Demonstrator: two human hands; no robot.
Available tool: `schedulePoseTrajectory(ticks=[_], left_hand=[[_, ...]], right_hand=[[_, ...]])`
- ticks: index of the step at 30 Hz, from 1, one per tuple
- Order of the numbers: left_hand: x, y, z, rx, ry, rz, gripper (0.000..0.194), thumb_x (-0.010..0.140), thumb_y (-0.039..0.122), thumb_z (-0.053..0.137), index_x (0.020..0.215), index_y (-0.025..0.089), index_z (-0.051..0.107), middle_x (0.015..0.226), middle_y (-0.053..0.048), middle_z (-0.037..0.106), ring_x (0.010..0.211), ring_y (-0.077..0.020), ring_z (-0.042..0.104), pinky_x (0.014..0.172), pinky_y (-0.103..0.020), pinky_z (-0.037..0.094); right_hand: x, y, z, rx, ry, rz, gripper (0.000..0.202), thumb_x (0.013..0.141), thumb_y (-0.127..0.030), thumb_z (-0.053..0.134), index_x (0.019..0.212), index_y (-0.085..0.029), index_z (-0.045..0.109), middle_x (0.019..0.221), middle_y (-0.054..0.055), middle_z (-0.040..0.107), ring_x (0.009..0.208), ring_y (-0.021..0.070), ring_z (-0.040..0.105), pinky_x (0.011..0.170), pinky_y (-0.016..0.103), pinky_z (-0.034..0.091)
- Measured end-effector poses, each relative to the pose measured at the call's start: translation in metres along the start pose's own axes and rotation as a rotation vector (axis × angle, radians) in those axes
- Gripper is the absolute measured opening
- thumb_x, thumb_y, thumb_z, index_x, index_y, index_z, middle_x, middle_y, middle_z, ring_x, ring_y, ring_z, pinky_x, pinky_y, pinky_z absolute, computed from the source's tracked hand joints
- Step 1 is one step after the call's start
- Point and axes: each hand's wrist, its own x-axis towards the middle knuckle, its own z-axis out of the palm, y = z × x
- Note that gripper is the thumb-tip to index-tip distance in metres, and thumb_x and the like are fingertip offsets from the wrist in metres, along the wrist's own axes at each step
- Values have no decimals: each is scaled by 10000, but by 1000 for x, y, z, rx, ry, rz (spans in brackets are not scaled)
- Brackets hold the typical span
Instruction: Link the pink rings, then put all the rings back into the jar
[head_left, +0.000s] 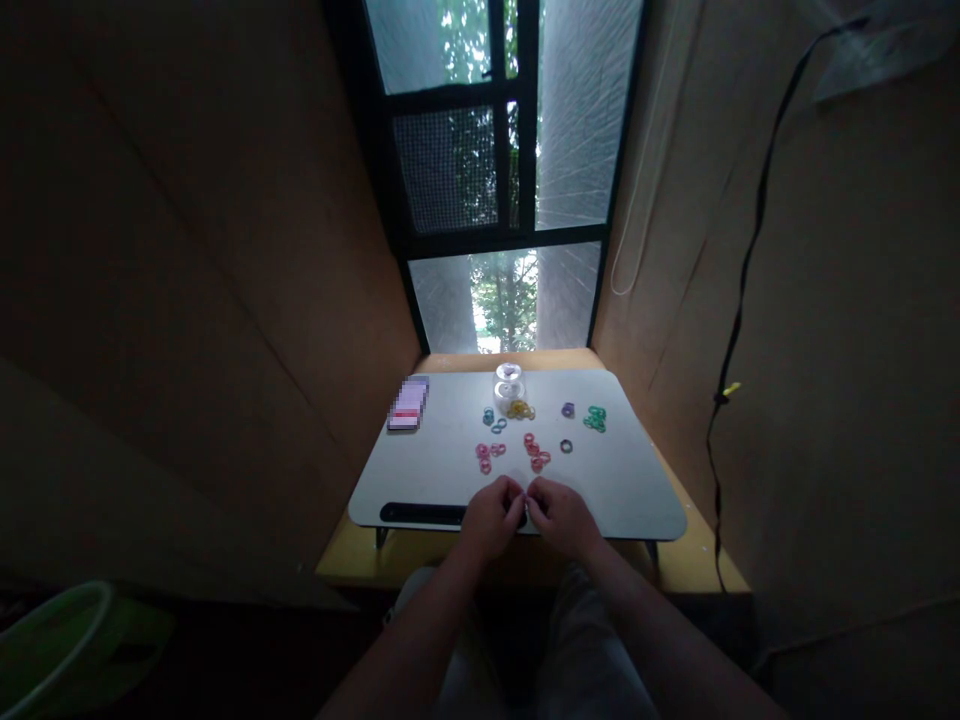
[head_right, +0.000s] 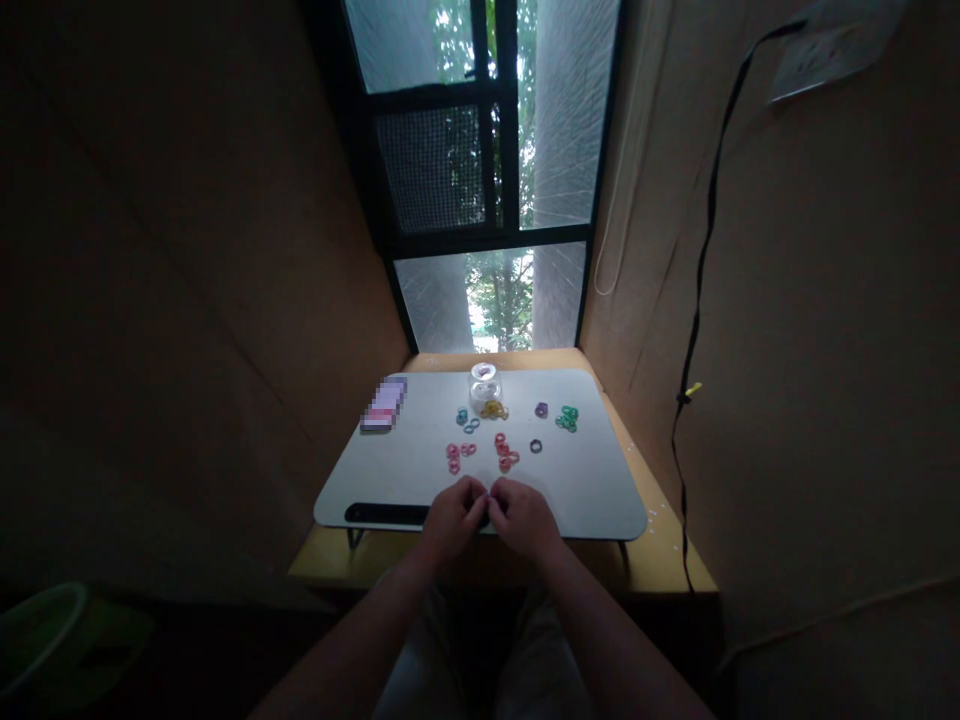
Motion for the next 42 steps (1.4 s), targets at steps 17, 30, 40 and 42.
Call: schedulePoseTrajectory(ticks=[17, 30, 40, 42], left_hand=[[1, 0, 2, 62, 15, 15, 88, 857, 276, 544, 833, 202, 584, 760, 12, 616, 709, -134, 547, 653, -249, 374], [0, 1, 1, 64, 12, 25, 67, 852, 260, 549, 829, 205, 579, 766, 9, 621, 715, -138, 551, 663, -256, 372], [-1, 4, -1, 76, -3, 13, 71, 853, 250, 538, 831, 204, 587, 773, 1, 625, 715, -142, 547, 656, -256, 370], [-1, 5, -1, 86, -5, 13, 68, 851, 248, 540, 830, 205, 588, 767, 2, 620, 711, -143, 544, 652, -257, 363]], right_hand=[[1, 1, 0, -5, 0, 0, 131, 852, -231, 527, 726, -203, 551, 670, -18, 581, 618, 121, 492, 596, 241, 295], [0, 1, 0, -16, -5, 9, 125, 855, -232, 514, 743, -206, 563, 684, -11, 596, 638, 128, 516, 615, 247, 308], [0, -1, 0, -37, 2, 12, 126, 848, -230, 509, 736, -207, 559, 682, -9, 597, 637, 131, 513, 615, 249, 307], [0, -1, 0, -37, 2, 12, 130, 852, -231, 504, 736, -209, 558, 682, -7, 598, 640, 136, 515, 617, 251, 310]])
